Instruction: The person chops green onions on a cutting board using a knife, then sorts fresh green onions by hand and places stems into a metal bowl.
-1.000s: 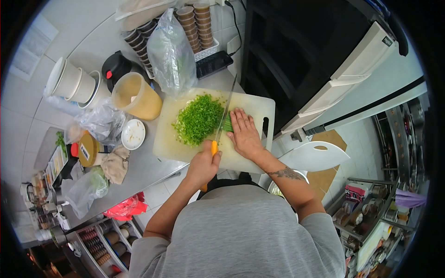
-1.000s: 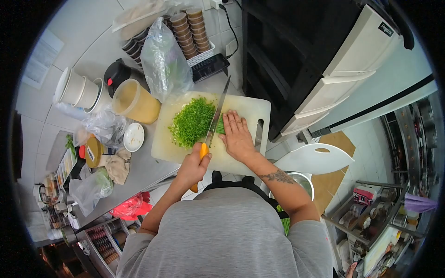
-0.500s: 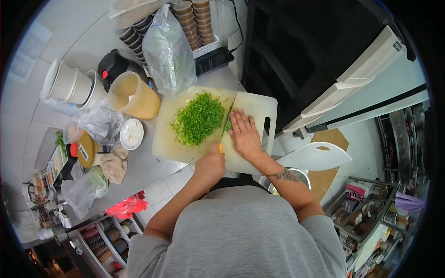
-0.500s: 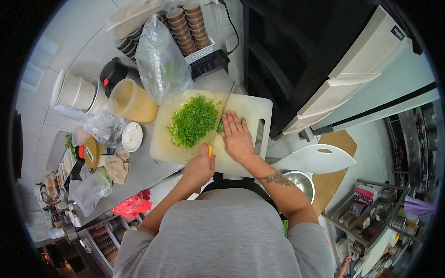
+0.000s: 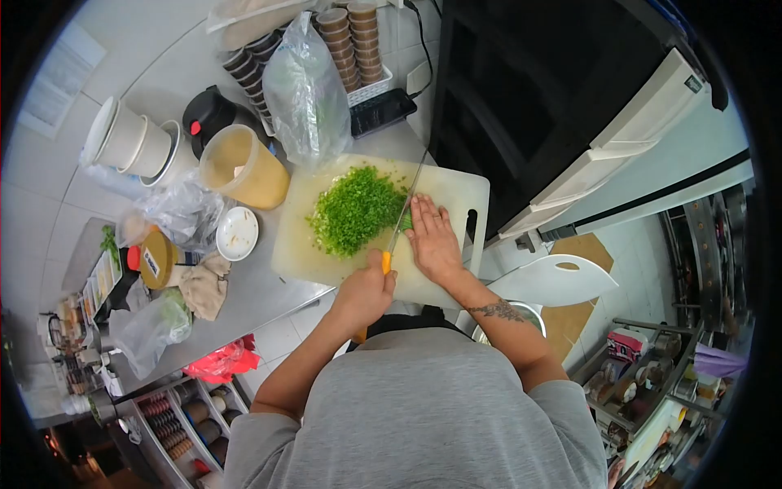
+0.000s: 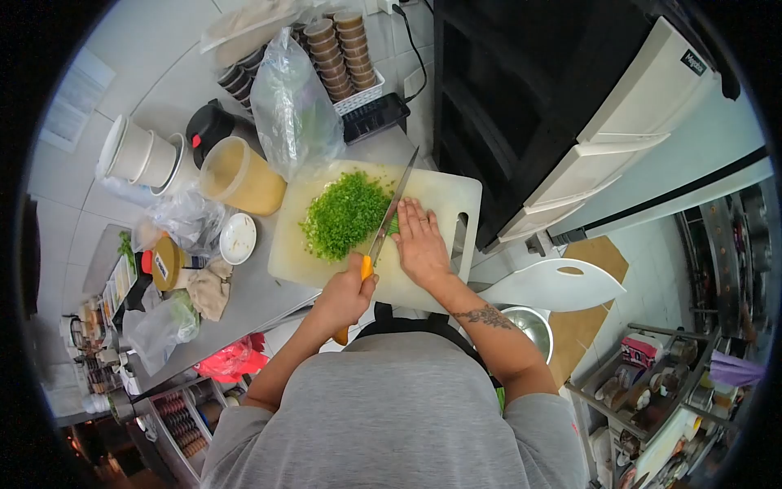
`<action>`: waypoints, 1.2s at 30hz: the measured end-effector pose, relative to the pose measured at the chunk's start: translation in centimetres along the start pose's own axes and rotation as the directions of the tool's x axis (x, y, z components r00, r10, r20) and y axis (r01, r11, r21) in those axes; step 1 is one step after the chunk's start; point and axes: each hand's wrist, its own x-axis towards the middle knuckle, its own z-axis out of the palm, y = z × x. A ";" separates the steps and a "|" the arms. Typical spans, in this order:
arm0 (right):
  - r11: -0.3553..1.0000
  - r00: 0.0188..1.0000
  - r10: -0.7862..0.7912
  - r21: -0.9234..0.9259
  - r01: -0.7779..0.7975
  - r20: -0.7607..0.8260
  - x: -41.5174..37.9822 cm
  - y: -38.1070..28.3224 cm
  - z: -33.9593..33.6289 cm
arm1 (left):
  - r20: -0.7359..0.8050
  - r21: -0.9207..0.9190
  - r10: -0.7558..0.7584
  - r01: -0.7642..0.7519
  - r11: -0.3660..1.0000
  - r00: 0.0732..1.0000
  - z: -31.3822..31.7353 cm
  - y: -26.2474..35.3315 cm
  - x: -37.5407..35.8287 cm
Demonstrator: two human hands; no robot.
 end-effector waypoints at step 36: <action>1.000 1.000 -0.016 -0.005 0.016 -0.011 0.8 -0.1 0.2 | -0.058 -0.032 -0.065 0.063 0.998 0.996 -0.5 -1.0 2.1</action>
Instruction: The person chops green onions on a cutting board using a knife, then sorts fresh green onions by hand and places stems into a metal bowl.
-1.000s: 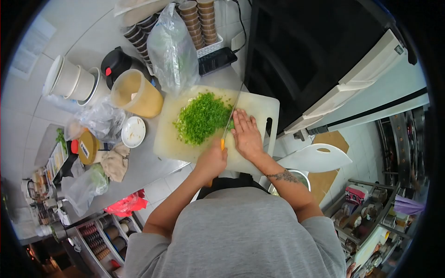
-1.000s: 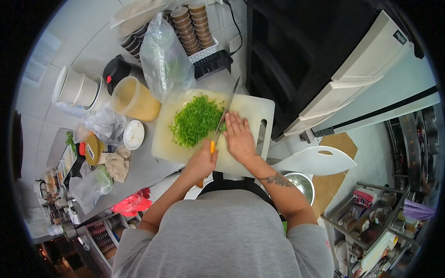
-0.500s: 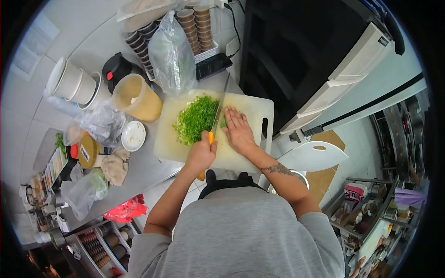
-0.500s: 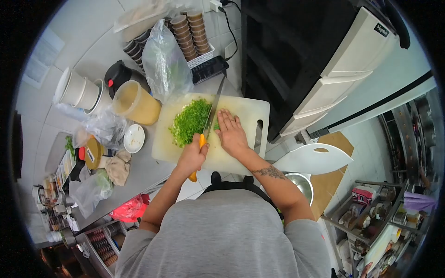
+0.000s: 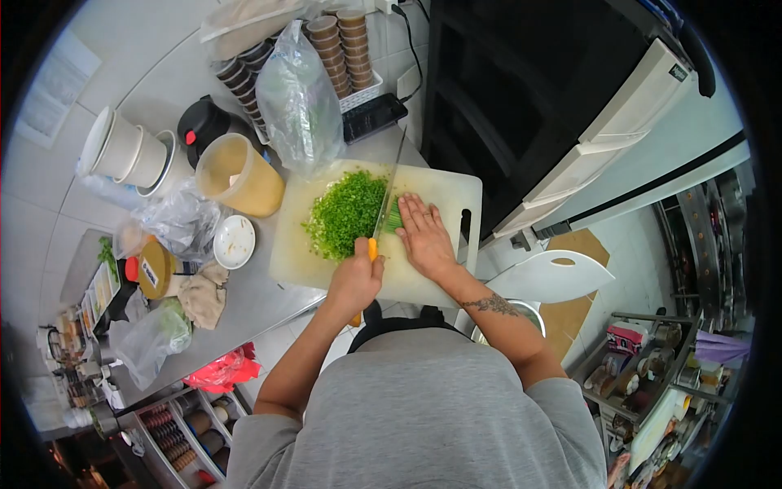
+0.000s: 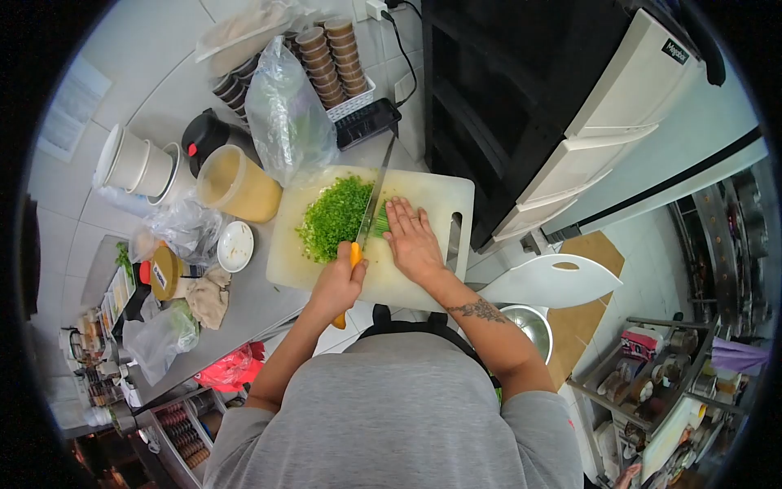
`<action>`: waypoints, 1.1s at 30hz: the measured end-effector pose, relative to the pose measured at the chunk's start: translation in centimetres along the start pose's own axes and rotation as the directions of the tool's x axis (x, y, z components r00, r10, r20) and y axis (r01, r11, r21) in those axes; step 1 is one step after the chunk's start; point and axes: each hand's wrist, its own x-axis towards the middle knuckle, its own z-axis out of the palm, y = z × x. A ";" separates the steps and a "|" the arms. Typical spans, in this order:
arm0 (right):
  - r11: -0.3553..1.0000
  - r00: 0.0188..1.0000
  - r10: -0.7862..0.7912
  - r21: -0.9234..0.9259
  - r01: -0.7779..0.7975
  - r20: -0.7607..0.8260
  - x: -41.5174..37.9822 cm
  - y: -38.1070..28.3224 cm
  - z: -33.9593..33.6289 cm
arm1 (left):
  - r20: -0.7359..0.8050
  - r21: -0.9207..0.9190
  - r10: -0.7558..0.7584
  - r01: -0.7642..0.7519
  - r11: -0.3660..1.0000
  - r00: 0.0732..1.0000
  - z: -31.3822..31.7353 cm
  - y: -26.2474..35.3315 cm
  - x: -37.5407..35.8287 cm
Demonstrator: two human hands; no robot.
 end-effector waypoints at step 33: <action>0.999 1.000 0.006 -0.043 -0.005 0.027 -0.1 0.0 0.5 | 0.039 -0.004 0.092 -0.092 0.996 0.995 1.4 -1.7 -0.2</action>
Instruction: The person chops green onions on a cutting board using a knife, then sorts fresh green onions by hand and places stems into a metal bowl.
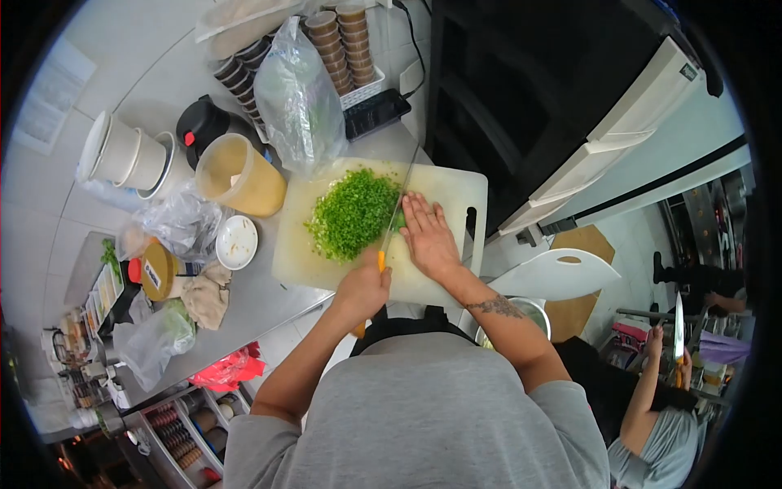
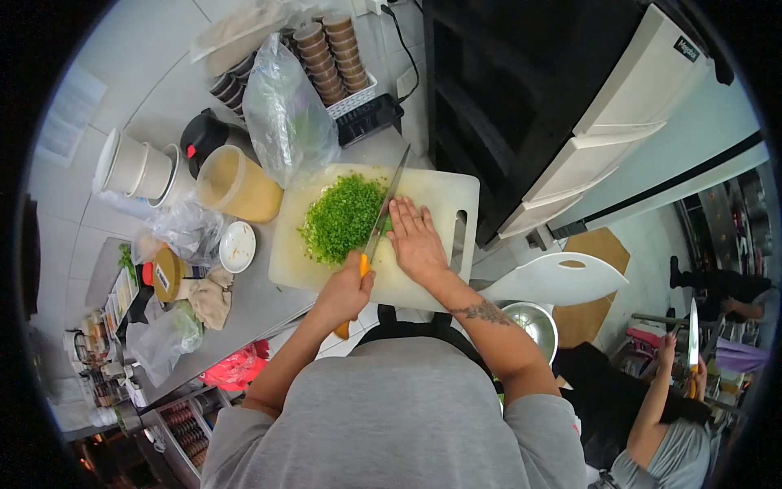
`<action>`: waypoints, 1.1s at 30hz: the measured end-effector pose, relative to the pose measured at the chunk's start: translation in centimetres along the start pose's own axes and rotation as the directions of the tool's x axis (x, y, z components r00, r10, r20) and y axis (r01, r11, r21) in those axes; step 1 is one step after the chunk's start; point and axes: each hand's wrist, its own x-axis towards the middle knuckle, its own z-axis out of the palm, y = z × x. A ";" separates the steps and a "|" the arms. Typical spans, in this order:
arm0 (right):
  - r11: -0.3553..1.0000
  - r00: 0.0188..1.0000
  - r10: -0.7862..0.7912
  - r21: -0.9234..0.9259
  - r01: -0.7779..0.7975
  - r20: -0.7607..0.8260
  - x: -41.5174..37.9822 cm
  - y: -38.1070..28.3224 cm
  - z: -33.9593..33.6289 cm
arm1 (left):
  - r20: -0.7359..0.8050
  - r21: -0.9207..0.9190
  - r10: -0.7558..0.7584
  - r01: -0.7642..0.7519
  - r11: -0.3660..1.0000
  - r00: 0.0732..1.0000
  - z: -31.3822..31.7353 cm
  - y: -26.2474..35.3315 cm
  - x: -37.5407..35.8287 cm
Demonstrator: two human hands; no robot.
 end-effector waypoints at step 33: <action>0.986 0.990 -0.019 0.159 0.041 -0.141 0.3 0.4 -1.1 | 0.149 -0.246 -0.233 0.264 0.932 0.961 -2.2 2.5 2.4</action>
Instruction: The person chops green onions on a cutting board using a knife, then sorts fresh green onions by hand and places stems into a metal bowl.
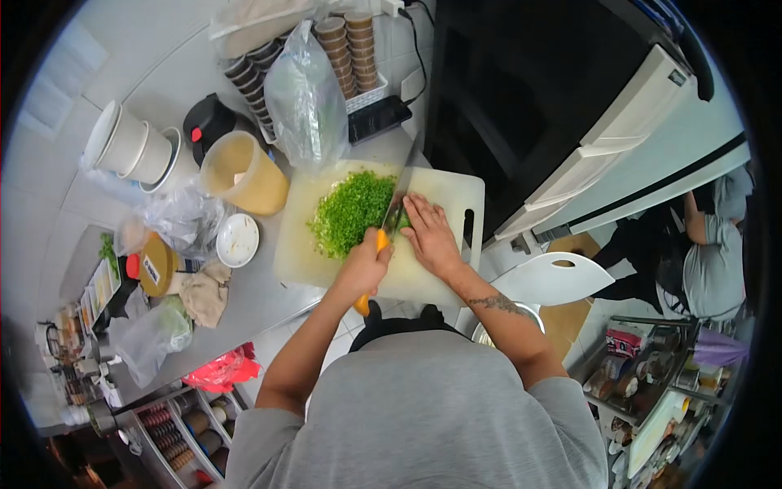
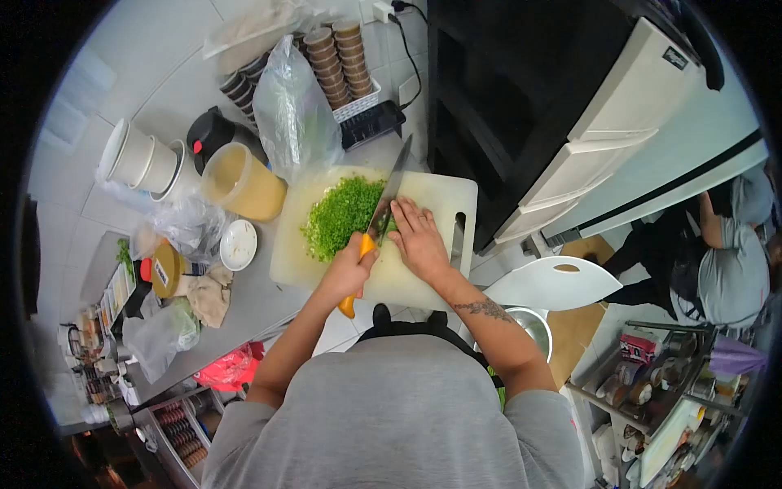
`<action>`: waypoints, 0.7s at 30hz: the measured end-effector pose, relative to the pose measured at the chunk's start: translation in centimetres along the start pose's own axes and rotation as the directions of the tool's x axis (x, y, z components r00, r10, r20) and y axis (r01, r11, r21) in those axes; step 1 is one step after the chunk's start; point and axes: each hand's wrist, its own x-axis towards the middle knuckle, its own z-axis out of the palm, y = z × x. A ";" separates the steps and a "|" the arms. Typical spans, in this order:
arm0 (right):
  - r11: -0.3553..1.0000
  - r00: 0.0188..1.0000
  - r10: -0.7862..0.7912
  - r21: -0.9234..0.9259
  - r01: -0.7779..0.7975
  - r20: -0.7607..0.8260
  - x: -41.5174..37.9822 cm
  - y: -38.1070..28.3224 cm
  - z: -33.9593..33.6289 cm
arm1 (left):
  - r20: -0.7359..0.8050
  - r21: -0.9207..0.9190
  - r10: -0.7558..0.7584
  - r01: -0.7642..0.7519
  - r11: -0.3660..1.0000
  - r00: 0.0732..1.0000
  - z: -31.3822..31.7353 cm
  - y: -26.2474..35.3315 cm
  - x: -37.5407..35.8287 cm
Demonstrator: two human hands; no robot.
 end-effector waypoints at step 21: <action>0.998 0.999 -0.049 0.033 0.049 -0.010 -0.5 1.0 -0.7 | -0.116 0.224 0.192 -0.163 0.961 0.974 1.3 -2.4 -1.9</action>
